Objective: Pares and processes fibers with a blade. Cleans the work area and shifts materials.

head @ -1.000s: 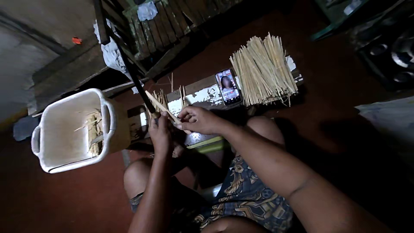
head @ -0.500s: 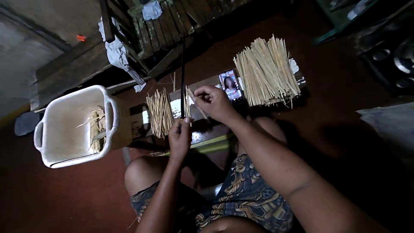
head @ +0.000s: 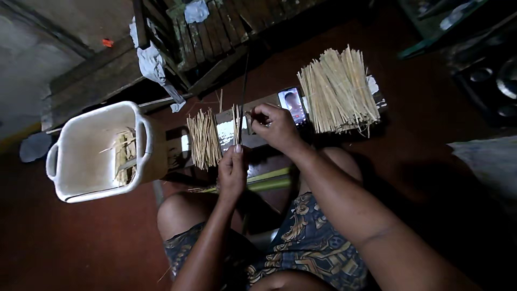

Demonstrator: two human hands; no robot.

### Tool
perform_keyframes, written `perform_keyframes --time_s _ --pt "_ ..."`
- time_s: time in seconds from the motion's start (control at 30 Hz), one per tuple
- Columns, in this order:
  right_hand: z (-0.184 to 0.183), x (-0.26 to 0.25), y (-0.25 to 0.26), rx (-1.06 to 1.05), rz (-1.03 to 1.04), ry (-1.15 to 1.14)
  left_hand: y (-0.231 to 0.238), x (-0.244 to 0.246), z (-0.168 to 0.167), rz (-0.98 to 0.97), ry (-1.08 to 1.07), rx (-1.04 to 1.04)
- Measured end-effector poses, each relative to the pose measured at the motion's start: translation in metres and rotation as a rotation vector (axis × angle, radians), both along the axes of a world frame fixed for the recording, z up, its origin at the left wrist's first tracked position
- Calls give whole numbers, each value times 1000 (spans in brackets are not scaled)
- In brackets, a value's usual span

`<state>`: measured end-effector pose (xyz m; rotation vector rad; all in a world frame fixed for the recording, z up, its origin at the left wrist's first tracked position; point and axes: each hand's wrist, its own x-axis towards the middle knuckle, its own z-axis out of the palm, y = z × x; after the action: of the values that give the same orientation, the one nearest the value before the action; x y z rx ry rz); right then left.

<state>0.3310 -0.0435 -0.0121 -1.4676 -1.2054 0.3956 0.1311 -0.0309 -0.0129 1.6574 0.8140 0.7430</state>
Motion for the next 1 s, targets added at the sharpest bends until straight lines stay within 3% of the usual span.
perform_keyframes --time_s 1.0 --pt "-1 -3 0 -18 -15 -35 -3 2 -6 41 23 -13"
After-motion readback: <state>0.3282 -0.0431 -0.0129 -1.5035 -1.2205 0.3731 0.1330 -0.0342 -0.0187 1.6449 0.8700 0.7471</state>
